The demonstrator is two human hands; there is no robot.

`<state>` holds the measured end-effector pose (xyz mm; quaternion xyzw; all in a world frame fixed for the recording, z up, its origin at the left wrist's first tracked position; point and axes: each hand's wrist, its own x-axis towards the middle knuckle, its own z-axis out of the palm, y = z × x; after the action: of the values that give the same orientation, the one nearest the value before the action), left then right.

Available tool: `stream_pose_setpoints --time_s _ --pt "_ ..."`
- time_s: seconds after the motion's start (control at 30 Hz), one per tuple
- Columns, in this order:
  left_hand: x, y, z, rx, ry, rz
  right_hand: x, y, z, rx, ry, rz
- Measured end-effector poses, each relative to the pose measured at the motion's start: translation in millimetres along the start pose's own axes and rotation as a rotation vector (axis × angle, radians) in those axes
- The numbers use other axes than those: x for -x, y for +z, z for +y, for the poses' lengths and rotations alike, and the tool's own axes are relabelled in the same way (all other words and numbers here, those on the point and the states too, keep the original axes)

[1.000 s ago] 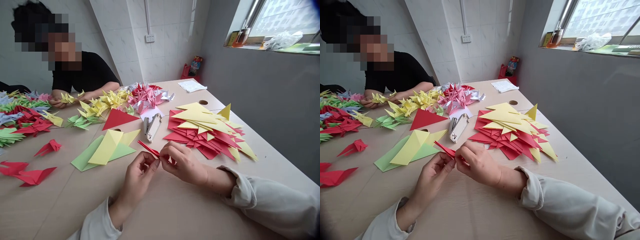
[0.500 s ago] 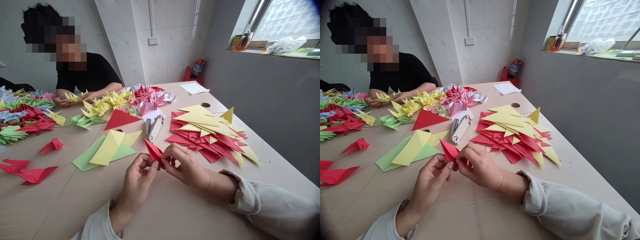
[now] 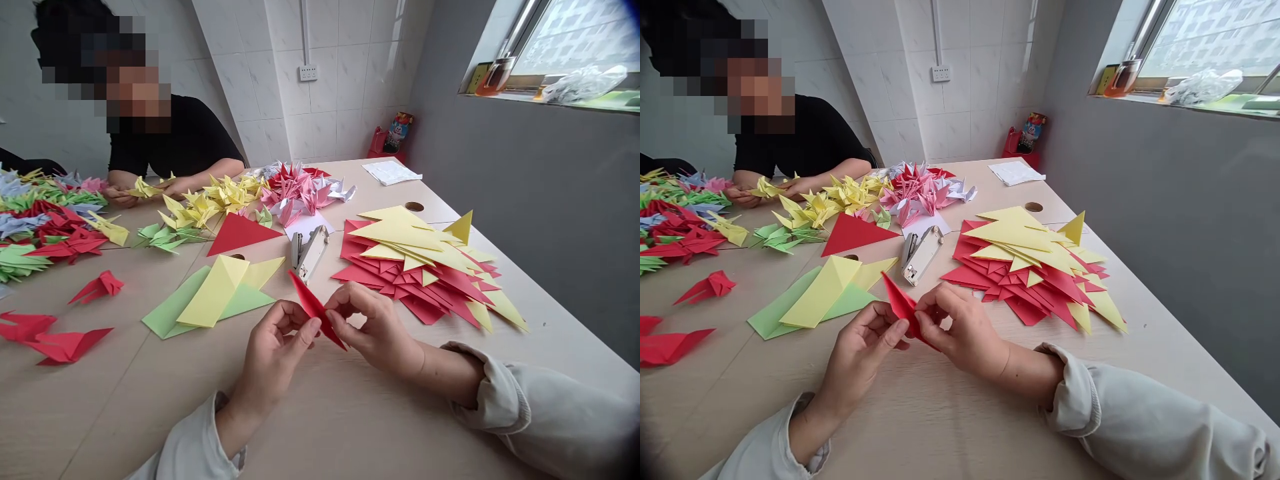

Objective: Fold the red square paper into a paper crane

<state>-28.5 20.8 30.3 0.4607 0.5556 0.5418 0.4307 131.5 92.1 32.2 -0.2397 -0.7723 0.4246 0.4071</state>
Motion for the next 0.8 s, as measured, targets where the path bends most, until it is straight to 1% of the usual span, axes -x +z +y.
stream_pose_setpoints --time_s 0.03,0.07,0.1,0.2,0.23,0.3,0.4,0.47,0.53,0.6,0.7,0.8 --pt "-1 0.0 0 -0.017 0.002 0.009 0 0 0 -0.004 -0.014 -0.003" --pt "-2 -0.2 -1 -0.025 0.000 0.015 -1 0 0 -0.039 0.008 -0.007" --pt "-4 -0.7 -2 -0.026 -0.006 0.021 -2 -1 1 -0.101 0.063 -0.017" --pt "-7 -2.8 -4 -0.021 -0.021 0.042 -6 -3 6 -0.327 0.295 -0.082" --pt "-7 -3.5 -5 -0.025 -0.025 0.045 -8 -3 7 -0.375 0.346 -0.113" --pt "-8 -4.9 -6 -0.037 -0.027 0.035 -9 -5 9 -0.402 0.388 -0.166" --pt "-8 -6.5 -7 -0.026 -0.021 0.014 -10 -6 12 -0.424 0.390 -0.200" --pt "-9 -7.4 -7 -0.001 -0.022 0.004 -11 -8 14 -0.487 0.414 -0.213" --pt "-10 -8.3 -7 0.025 -0.011 0.009 -12 -9 18 -0.553 0.436 -0.233" --pt "-11 -9.5 -7 0.029 0.031 0.028 -13 -11 21 -0.572 0.427 -0.258" --pt "-11 -11.7 -6 -0.009 0.099 0.029 -15 -15 24 -0.554 0.352 -0.291" --pt "-9 -14.0 -6 -0.038 0.126 0.013 -15 -17 23 -0.529 0.259 -0.294"
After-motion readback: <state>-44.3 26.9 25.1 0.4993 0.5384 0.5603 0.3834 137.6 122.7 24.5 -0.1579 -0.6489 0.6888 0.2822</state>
